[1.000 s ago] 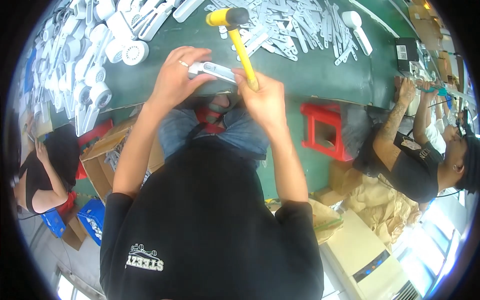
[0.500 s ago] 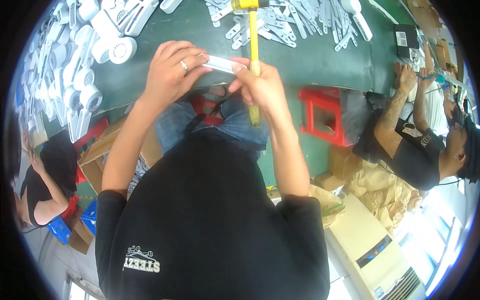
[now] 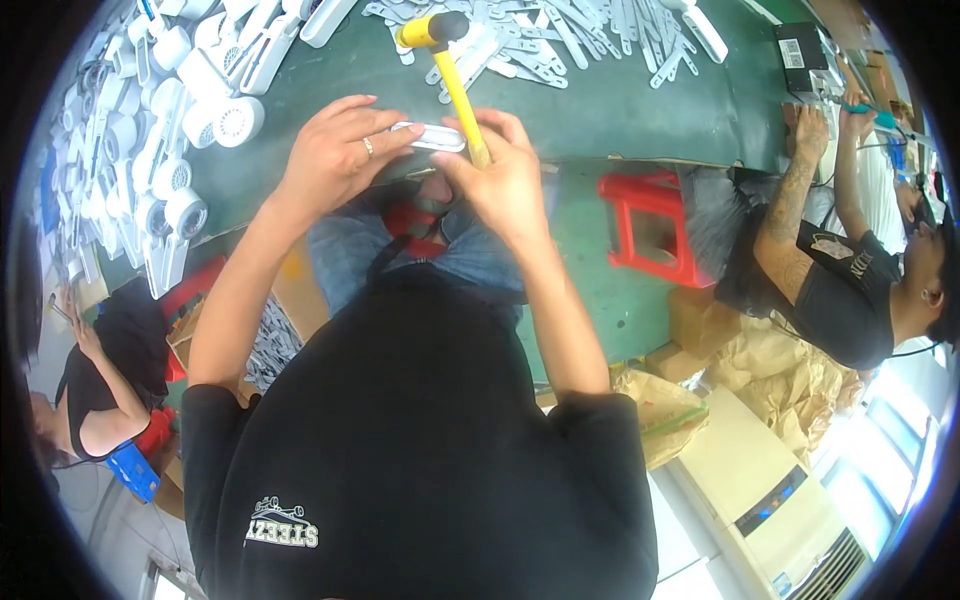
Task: The person assembles metal brackets into plastic housings by hand, using a hammer to secure the brackets into place.
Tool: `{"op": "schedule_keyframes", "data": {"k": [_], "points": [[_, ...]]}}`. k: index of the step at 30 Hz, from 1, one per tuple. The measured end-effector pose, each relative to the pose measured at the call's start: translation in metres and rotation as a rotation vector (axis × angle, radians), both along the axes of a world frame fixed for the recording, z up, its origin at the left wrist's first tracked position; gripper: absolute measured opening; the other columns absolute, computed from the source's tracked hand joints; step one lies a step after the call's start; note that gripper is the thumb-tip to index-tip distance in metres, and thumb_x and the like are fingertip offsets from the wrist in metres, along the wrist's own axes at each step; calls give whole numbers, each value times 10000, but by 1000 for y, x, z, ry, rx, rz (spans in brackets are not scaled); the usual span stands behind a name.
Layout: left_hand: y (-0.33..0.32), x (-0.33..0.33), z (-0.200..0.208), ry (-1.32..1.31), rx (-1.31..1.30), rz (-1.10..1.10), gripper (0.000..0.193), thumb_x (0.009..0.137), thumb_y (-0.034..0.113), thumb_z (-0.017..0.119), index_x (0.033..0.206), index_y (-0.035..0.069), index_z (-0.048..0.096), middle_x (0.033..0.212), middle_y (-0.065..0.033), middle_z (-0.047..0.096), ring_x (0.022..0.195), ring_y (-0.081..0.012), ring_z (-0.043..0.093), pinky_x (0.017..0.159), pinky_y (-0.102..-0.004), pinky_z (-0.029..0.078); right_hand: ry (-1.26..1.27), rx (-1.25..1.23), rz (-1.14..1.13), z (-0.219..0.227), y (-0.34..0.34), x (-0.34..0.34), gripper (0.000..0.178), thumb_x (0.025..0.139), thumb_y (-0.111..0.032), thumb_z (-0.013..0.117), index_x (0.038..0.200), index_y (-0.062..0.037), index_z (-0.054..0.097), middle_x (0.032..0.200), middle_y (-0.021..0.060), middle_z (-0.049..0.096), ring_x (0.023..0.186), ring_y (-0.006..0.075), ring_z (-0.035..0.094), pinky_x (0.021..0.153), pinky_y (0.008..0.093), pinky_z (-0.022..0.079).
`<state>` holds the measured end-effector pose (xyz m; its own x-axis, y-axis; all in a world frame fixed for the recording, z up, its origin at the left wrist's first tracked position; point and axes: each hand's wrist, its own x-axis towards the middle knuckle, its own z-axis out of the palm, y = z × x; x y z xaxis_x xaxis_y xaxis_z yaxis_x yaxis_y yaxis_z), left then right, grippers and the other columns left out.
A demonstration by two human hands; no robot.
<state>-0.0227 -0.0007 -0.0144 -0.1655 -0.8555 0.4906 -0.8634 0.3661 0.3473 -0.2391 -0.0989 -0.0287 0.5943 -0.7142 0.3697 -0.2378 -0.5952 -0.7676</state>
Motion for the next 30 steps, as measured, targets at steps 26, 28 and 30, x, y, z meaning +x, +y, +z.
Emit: {"op": "schedule_keyframes", "data": {"k": [26, 28, 30], "points": [[-7, 11, -1, -74, -104, 12, 274, 857, 113, 814, 1131, 120, 802, 985, -45, 753, 874, -241, 719, 919, -401, 602, 350, 184, -198, 91, 85, -69, 475, 1068, -36, 532, 1543, -52, 520, 1201, 255, 696, 1047, 425, 714, 884, 430, 564], [-8, 11, -3, -78, -138, 10, 288, 857, 122, 772, 1142, 129, 809, 978, -37, 737, 840, -267, 694, 861, -387, 586, 349, 166, -179, 77, 85, -68, 474, 1066, -31, 527, 1539, -50, 521, 1254, 264, 687, 1100, 435, 708, 914, 451, 564], [-8, 11, -5, -68, -130, 12, 287, 858, 122, 772, 1143, 128, 809, 976, -37, 736, 842, -266, 695, 866, -386, 585, 527, 235, -170, 70, 79, -60, 455, 1061, -18, 521, 1516, -24, 536, 1335, 269, 672, 1191, 444, 685, 979, 449, 553]]}}
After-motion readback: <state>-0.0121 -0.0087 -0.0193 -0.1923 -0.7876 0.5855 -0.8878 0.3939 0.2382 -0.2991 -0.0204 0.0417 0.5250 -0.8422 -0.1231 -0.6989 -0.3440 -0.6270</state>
